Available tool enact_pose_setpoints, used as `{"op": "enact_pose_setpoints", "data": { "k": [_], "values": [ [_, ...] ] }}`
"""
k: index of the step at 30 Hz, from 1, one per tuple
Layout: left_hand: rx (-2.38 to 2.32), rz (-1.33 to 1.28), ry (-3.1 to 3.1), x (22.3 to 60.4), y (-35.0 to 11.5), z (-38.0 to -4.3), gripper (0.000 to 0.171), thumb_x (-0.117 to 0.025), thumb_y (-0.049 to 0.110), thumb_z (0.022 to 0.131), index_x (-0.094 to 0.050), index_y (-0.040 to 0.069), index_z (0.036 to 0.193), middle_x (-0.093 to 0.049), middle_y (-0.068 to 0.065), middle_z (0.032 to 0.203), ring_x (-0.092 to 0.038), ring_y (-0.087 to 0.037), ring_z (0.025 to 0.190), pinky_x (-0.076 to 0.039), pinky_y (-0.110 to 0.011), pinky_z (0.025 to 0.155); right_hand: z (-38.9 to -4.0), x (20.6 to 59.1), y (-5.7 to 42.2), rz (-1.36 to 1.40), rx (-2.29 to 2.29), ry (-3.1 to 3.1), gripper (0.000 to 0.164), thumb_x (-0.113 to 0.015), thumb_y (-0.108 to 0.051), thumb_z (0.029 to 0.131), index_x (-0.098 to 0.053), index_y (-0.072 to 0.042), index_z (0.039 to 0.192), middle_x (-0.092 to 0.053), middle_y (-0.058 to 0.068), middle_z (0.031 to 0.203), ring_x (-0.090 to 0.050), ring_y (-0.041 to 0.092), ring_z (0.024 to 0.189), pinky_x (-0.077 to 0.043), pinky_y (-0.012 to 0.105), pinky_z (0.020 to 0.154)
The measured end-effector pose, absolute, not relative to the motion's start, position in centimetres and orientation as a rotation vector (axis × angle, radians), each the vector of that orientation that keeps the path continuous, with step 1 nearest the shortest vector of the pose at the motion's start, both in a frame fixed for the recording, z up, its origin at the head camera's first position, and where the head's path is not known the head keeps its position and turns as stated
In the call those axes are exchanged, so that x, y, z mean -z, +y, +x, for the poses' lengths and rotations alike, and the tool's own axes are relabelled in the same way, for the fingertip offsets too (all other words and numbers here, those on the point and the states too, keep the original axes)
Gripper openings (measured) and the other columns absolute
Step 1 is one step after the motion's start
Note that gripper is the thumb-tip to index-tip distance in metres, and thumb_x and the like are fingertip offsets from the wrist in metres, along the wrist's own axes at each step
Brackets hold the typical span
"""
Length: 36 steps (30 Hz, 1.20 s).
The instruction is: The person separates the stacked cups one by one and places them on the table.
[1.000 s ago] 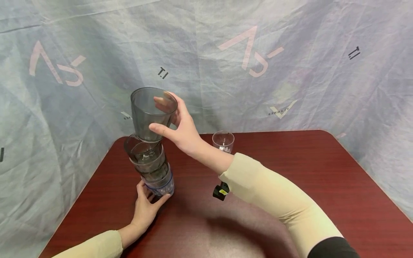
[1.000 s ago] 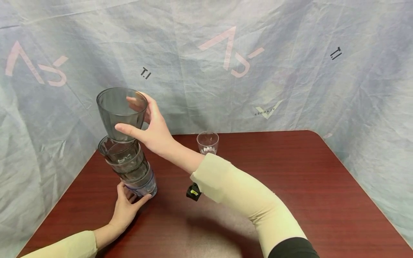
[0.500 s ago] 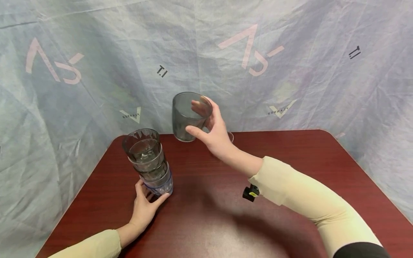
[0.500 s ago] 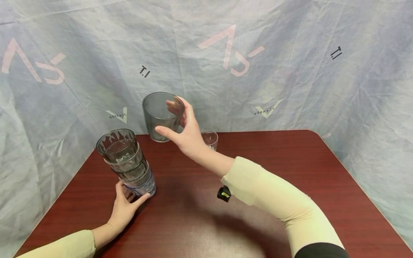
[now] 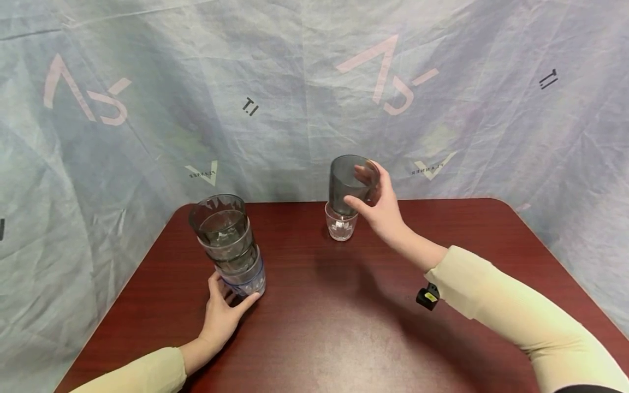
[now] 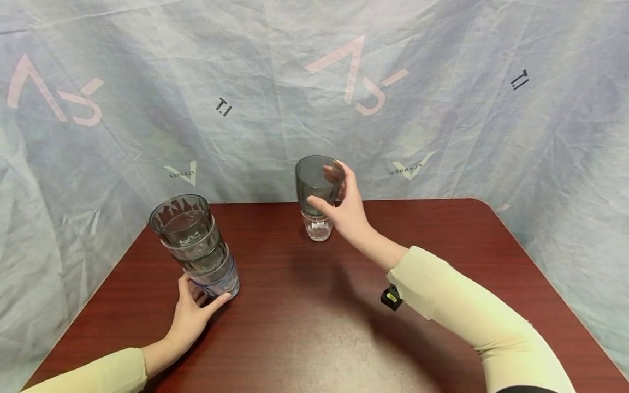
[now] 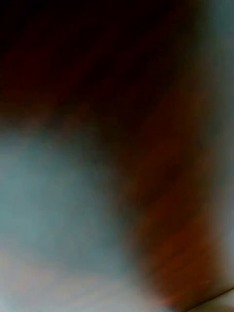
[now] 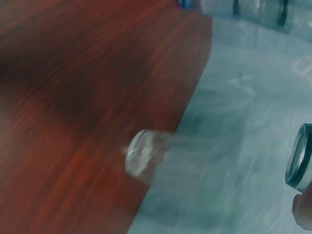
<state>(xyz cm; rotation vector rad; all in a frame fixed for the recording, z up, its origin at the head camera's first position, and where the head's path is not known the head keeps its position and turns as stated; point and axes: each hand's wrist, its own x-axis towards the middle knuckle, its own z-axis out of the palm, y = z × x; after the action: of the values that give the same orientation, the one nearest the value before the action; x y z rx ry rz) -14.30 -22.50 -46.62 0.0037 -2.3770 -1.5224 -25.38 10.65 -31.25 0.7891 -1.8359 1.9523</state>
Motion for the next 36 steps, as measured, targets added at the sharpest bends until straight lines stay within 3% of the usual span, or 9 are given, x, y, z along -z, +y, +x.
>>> {"op": "enact_pose_setpoints", "data": {
  "k": [5,9,14,18,25,36],
  "values": [
    [1.518,-0.005,-2.371,44.9,-21.8,-13.6,0.087,-0.082,0.002,0.077,-0.02,0.003,0.139,-0.045,-0.025,0.134,-0.047,-0.038,0.125,-0.041,-0.049,0.098,-26.5,32.7,13.1,0.702,-1.929,-1.817,0.074,-0.064,0.02,0.081,-0.025,0.004,0.142,-0.041,0.025,0.142,-0.038,0.034,0.133,-0.034,0.041,0.109],
    [1.504,-0.023,-2.371,43.1,-21.1,-12.8,0.084,-0.08,0.0,0.079,-0.019,-0.002,0.138,-0.045,-0.029,0.133,-0.047,-0.042,0.124,-0.041,-0.052,0.097,-27.2,33.7,15.0,0.586,-1.86,-1.909,0.076,-0.065,0.016,0.084,-0.022,0.003,0.145,-0.041,0.019,0.143,-0.038,0.03,0.134,-0.035,0.036,0.108],
    [1.502,-0.019,-2.37,42.8,-21.0,-12.6,0.085,-0.079,0.0,0.079,-0.018,-0.003,0.139,-0.045,-0.029,0.133,-0.046,-0.042,0.124,-0.041,-0.05,0.098,-27.3,34.1,16.5,0.475,-1.817,-2.019,0.078,-0.067,0.009,0.086,-0.018,0.002,0.147,-0.037,0.023,0.146,-0.033,0.034,0.136,-0.038,0.026,0.103],
    [1.521,-0.011,-2.352,43.4,-21.3,-13.0,0.085,-0.08,-0.002,0.078,-0.021,-0.002,0.138,-0.047,-0.029,0.132,-0.048,-0.04,0.124,-0.041,-0.05,0.098,-27.7,34.8,17.0,0.431,-1.828,-2.054,0.079,-0.068,0.009,0.086,-0.016,0.006,0.145,-0.034,0.026,0.146,-0.031,0.037,0.136,-0.037,0.026,0.103],
    [1.558,0.012,-2.35,46.2,-22.4,-14.2,0.089,-0.083,0.008,0.077,-0.021,0.007,0.14,-0.048,-0.02,0.135,-0.048,-0.03,0.126,-0.042,-0.042,0.1,-30.3,38.9,18.1,0.384,-1.797,-2.209,0.08,-0.072,0.004,0.085,-0.016,0.003,0.143,-0.035,0.023,0.144,-0.035,0.034,0.134,-0.034,0.036,0.107],
    [1.551,-0.002,-2.338,46.5,-22.5,-14.2,0.088,-0.085,0.012,0.076,-0.023,0.008,0.139,-0.049,-0.019,0.135,-0.049,-0.029,0.124,-0.043,-0.04,0.098,-30.7,42.1,18.3,0.301,-1.648,-2.499,0.086,-0.075,-0.013,0.087,-0.01,0.003,0.142,-0.036,0.027,0.138,-0.037,0.038,0.129,-0.032,0.048,0.106]
  ]
}}
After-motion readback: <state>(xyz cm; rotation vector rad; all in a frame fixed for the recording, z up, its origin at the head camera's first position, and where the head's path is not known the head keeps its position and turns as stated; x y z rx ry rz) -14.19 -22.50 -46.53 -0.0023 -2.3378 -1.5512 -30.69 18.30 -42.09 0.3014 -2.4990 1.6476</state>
